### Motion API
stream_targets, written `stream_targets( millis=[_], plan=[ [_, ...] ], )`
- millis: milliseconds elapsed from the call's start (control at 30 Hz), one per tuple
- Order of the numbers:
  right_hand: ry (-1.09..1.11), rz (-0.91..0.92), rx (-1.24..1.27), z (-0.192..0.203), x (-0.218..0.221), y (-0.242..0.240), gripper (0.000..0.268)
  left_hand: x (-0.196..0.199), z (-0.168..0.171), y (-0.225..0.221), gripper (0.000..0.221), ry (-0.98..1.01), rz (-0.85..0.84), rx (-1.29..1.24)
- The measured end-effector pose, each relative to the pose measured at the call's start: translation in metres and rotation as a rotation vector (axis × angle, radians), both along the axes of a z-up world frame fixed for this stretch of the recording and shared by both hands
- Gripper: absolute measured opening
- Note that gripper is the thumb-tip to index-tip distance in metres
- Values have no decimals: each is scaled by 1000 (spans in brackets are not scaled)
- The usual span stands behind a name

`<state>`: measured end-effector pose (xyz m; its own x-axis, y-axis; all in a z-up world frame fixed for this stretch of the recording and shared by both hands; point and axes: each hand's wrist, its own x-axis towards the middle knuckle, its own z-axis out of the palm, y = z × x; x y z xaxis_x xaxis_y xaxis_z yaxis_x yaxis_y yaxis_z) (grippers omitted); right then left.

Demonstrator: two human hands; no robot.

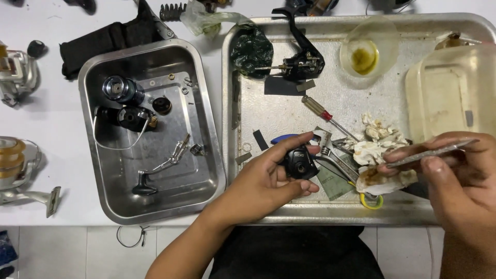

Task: Repairing a fishing reel by disassembling and reassembling its internal components using hand tools.

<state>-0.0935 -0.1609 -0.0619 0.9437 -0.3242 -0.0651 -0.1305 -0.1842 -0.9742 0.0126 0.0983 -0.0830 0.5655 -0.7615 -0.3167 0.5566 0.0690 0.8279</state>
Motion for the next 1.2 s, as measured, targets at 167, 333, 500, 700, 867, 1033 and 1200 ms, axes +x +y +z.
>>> stream_targets(
  millis=[167,333,500,700,867,1033,1200],
  plan=[
    [-79,48,91,5,-2,19,21,3,7,1,72,-83,-31,43],
    [-70,35,65,-10,-6,20,19,1,5,0,71,-96,-11,83],
    [-55,-42,73,2,-7,51,18,-1,9,-3,73,-109,-19,158],
    [-202,108,-104,-15,-6,61,14,-8,8,-5,69,-233,-31,173],
    [-273,147,-181,-17,-7,70,13,-17,8,-8,67,-225,-2,70],
    [-258,165,-170,-19,-7,73,15,-20,6,-9,67,-146,32,30],
    [-267,170,-333,-19,-6,75,14,-19,5,-9,67,-131,35,-2]
  ],
)
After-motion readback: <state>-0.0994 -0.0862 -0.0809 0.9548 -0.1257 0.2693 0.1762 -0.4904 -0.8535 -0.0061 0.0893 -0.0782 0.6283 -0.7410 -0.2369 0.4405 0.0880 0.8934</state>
